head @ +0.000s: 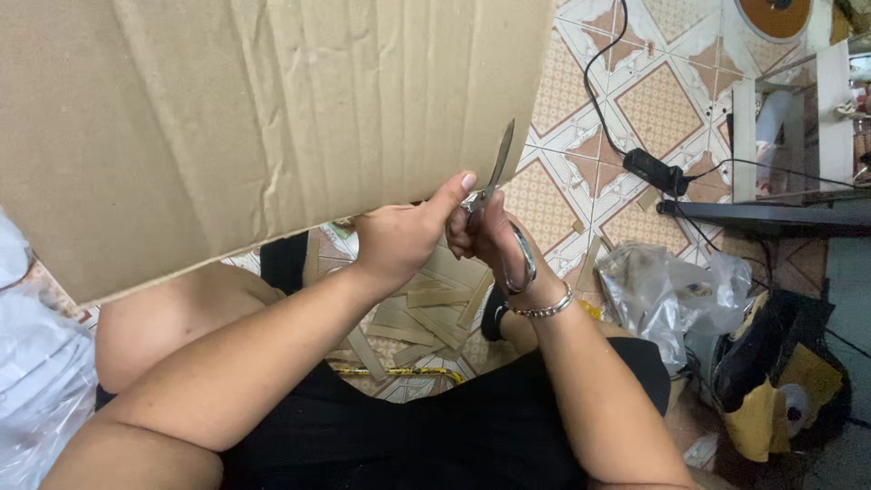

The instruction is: The person sits on the floor and uses scissors to cut a large piece of cardboard into narrow strips. The cut strips accumulate on the floor as the person continues cutting.

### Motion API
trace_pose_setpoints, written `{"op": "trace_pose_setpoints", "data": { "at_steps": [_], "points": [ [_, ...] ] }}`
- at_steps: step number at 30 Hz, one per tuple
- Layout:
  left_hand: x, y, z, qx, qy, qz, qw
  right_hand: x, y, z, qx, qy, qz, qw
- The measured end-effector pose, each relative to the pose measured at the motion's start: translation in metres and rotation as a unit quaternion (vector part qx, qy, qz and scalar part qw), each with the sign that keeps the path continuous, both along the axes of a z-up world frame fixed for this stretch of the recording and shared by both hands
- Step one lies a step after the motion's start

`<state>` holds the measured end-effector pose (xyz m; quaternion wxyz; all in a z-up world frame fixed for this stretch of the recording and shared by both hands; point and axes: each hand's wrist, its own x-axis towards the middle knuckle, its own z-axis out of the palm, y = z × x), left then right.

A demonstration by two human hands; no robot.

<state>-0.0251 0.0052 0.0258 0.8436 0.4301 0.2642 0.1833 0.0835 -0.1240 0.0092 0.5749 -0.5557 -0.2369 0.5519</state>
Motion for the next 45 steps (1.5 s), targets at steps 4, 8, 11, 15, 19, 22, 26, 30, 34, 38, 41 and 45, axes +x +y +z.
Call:
{"op": "trace_pose_setpoints", "data": {
  "at_steps": [4,8,11,15,19,22,26,30,34,38,41,45],
  "points": [
    [0.002,0.001,-0.007,0.133,0.066,0.036,0.988,0.009,-0.007,0.003,0.001,0.053,0.040,0.998],
    [0.007,0.003,-0.013,0.273,0.070,0.077,0.956,0.010,-0.011,0.009,-0.038,0.140,0.043,0.988],
    [0.009,0.003,-0.012,0.240,0.218,-0.003,0.946,0.010,-0.009,0.013,-0.079,0.117,0.028,0.990],
    [0.003,-0.005,-0.004,0.086,0.025,0.022,0.996,0.006,-0.006,0.018,-0.070,0.052,-0.043,0.995],
    [0.002,0.000,-0.001,0.074,0.145,-0.039,0.986,0.003,-0.007,0.019,-0.080,-0.001,-0.064,0.995],
    [0.003,0.002,-0.004,0.101,0.146,-0.012,0.984,0.000,-0.008,0.015,-0.077,-0.043,-0.087,0.992],
    [0.005,-0.001,-0.016,0.046,0.029,0.037,0.998,-0.005,-0.006,0.005,-0.059,-0.108,-0.106,0.987],
    [0.004,-0.002,-0.024,0.015,0.006,0.050,0.999,-0.008,-0.003,0.002,-0.078,-0.082,-0.131,0.985],
    [0.004,-0.002,-0.022,-0.008,0.009,0.059,0.998,-0.011,0.001,0.011,-0.123,-0.086,-0.146,0.978],
    [0.003,-0.001,-0.021,-0.015,0.010,0.076,0.997,-0.017,0.006,0.019,-0.166,-0.115,-0.165,0.965],
    [0.000,-0.001,-0.026,-0.017,-0.009,0.081,0.997,-0.019,0.007,0.019,-0.186,-0.121,-0.169,0.960],
    [0.001,0.004,-0.032,0.014,0.021,0.095,0.995,-0.015,0.005,0.009,-0.173,-0.079,-0.144,0.971]
  ]
}}
